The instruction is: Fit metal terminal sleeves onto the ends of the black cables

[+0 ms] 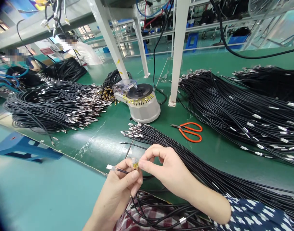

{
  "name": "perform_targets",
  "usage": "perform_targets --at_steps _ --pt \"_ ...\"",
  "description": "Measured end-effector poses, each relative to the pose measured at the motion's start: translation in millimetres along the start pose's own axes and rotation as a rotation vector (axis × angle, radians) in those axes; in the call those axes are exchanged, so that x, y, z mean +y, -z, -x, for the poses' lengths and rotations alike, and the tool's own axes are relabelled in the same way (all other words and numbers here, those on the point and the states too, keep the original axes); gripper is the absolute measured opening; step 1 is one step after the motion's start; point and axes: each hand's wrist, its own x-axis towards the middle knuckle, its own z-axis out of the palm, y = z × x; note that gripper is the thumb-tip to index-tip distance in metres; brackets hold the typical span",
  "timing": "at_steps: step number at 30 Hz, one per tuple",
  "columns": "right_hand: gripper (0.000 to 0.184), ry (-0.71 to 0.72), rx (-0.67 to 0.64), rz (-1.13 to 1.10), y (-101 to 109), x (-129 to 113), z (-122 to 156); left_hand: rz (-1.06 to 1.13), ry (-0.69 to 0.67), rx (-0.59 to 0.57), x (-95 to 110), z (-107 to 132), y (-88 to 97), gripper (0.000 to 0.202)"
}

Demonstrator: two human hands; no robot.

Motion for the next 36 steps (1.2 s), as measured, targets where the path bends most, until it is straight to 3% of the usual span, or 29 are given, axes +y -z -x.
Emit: perform_targets --at_steps 7,11,14,20,27,32,36 --pt "0.023 0.003 -0.006 0.008 -3 0 -3 0.101 0.023 -0.040 -4 1 0.8 0.025" --pt "0.019 -0.033 -0.096 -0.083 -4 3 -8 0.142 0.027 -0.096 -8 -3 4.5 0.024" --pt "0.018 0.015 -0.129 -0.089 -5 6 -10 0.141 0.033 -0.126 -9 -5 5.8 0.024" --pt "0.016 0.108 -0.020 0.037 -11 0 -5 0.103 0.013 -0.058 -6 0 3.9 0.023" --pt "0.023 0.063 0.001 0.035 -10 -4 -7 0.059 -0.008 -0.014 -2 -1 1.0 0.030" --pt "0.014 -0.058 -0.118 -0.095 -2 -3 -19 0.021 -0.035 -0.054 -1 -4 3.1 0.025" --pt "0.019 -0.146 -0.290 -0.221 3 -7 -27 0.014 -0.042 -0.122 -1 -6 7.3 0.021"
